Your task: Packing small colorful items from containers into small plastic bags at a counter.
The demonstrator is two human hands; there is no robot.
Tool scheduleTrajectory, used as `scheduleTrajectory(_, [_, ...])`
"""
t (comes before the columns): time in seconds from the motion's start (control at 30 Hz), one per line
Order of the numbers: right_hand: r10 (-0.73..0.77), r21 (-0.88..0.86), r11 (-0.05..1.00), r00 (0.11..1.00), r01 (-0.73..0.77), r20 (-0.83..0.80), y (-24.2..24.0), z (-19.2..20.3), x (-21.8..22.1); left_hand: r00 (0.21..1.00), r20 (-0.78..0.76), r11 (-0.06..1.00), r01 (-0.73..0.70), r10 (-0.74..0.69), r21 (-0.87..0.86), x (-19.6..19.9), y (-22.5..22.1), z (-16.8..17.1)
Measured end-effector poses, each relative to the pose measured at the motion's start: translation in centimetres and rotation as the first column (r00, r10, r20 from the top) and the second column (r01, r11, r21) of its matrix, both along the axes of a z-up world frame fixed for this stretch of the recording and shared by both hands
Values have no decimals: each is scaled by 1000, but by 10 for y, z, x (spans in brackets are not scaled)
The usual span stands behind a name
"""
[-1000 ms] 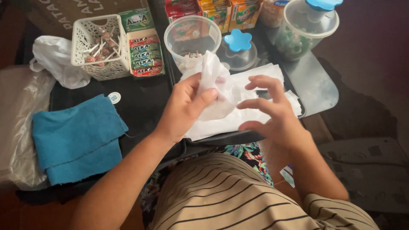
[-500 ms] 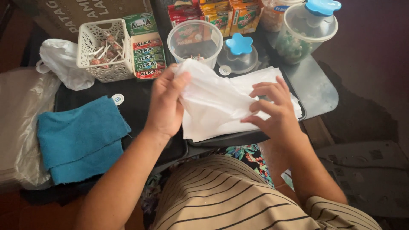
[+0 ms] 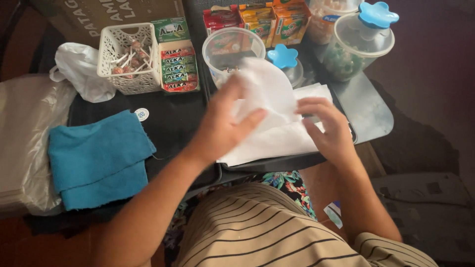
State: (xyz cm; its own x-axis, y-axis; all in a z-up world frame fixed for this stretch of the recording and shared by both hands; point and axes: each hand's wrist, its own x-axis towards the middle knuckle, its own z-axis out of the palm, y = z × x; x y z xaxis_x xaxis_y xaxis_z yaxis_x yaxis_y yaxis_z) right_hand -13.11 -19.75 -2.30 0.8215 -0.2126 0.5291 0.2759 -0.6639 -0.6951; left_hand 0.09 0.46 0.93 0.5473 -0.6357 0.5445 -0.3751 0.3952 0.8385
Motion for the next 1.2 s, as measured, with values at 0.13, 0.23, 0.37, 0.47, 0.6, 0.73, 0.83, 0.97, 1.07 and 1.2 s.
scheduleTrajectory(0.13, [55, -180, 983, 918, 18, 394, 21, 24, -11, 805, 584, 949, -256, 105, 183, -28, -7, 0])
scheduleTrajectory(0.23, [228, -309, 944, 909, -118, 350, 42, 38, -3, 624, 778, 783, -450, -68, 430, -54, -7, -15])
scheduleTrajectory(0.37, [389, -624, 649, 895, -436, -220, 52, 50, 30, 477, 809, 486, -647, -343, 588, -52, 12, -42])
scheduleTrajectory(0.47, [92, -838, 455, 952, -301, -292, 42, 22, 51, 452, 823, 455, -686, -344, 568, -40, 32, -44])
scheduleTrajectory(0.6, [124, -768, 499, 910, -401, -395, 43, 9, 86, 507, 790, 503, -611, -345, 611, -27, 50, -50])
scheduleTrajectory(0.73, [130, -691, 535, 855, -486, -501, 46, -17, 107, 578, 752, 543, -539, -318, 644, -15, 56, -66])
scheduleTrajectory(0.83, [116, -690, 520, 842, -503, -527, 50, -26, 111, 639, 706, 584, -459, -307, 669, -8, 60, -61])
scheduleTrajectory(0.97, [185, -570, 448, 695, -689, -695, 42, -18, 111, 761, 573, 622, -297, -304, 725, 2, 62, -55])
scheduleTrajectory(1.07, [257, -695, 352, 778, -627, -573, 30, -29, 108, 812, 519, 623, -266, -267, 736, 5, 63, -46])
scheduleTrajectory(1.2, [416, -533, 475, 712, -701, -566, 29, 1, 107, 843, 478, 619, -242, -248, 747, 8, 61, -47])
